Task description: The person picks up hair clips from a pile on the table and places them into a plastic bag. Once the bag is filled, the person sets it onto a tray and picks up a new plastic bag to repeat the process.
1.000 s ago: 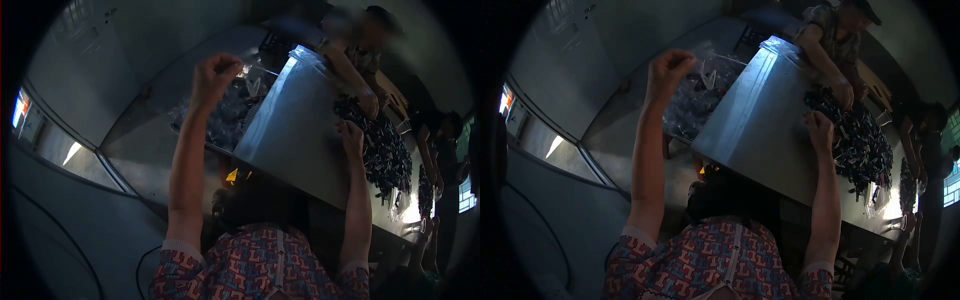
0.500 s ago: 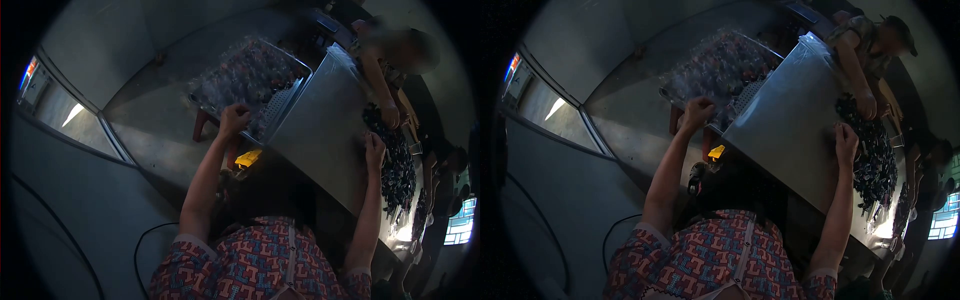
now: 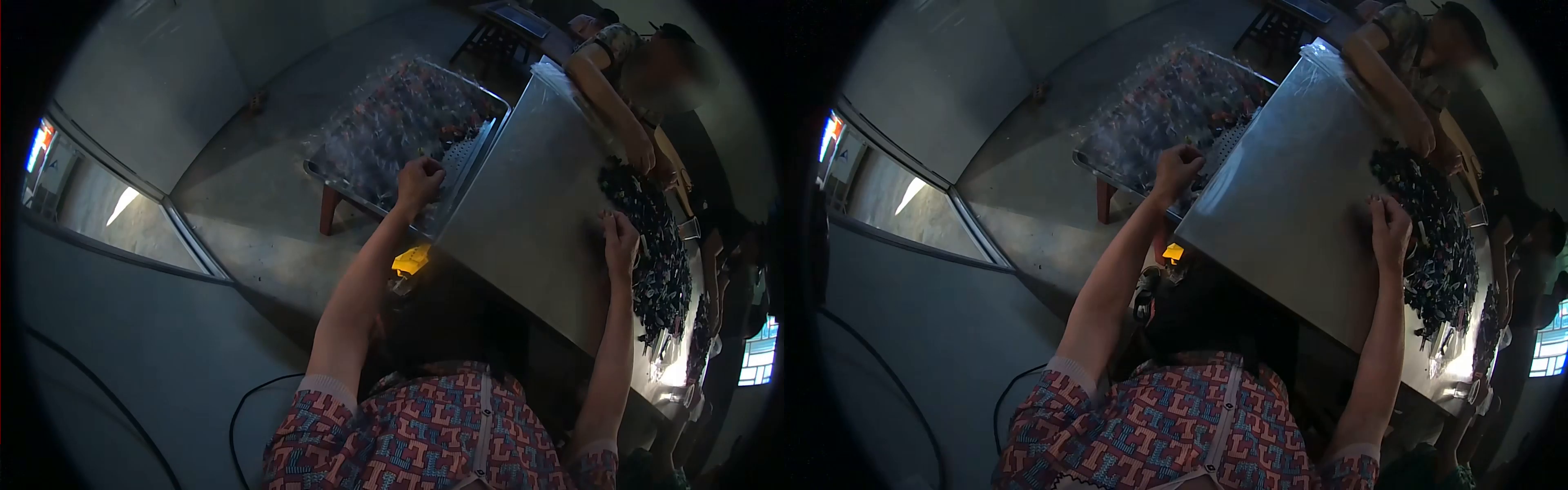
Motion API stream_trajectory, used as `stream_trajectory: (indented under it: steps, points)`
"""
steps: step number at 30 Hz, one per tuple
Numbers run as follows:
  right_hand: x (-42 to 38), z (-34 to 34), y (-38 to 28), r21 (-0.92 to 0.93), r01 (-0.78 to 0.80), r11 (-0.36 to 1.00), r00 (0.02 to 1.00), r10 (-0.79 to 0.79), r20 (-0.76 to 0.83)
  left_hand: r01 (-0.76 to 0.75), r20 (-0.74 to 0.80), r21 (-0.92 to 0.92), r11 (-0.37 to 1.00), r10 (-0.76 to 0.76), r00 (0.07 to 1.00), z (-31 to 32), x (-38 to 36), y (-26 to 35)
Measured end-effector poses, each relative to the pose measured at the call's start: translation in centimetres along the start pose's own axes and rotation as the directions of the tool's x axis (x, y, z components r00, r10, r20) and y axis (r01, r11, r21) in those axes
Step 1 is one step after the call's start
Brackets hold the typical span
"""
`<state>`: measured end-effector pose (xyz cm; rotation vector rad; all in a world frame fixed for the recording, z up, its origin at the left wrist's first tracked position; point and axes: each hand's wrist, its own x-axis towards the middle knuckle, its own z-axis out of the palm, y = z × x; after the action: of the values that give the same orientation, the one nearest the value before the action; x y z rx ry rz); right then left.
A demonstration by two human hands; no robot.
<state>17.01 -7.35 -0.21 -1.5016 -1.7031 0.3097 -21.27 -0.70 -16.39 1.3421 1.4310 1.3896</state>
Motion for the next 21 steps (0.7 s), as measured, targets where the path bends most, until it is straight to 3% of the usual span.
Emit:
stream_trajectory:
  steps: [9,11,12,17,19,21]
  points:
    - [-0.1,-0.4,-1.2,-0.124,-0.027,0.992,0.998,0.033,0.048,0.0,-0.148,0.229,0.973,0.035,0.988,6.5,7.4,-4.5]
    - [-0.2,-0.2,-1.3,-0.1,-0.013,0.995,0.999,0.017,0.04,-0.008,-0.141,0.398,0.917,0.069,0.988,6.4,7.7,-5.2]
    - [-0.2,-0.2,-1.3,-0.074,0.007,0.997,1.0,-0.005,0.026,-0.007,-0.137,0.4,0.917,0.068,0.988,6.1,7.6,-5.4]
    - [-0.4,-0.2,-1.5,-0.102,-0.049,0.994,0.997,0.054,0.048,-0.173,-0.171,0.621,0.764,0.347,0.922,3.6,6.6,-4.9]
    - [-0.3,-0.1,-1.3,-0.091,-0.052,0.994,0.998,0.056,0.037,-0.205,-0.162,0.593,0.778,0.365,0.917,2.4,6.3,-3.7]
    - [-0.4,0.1,-0.9,-0.006,0.049,0.999,0.999,-0.048,0.015,-0.254,-0.142,0.568,0.783,0.397,0.907,1.2,6.6,-2.1]
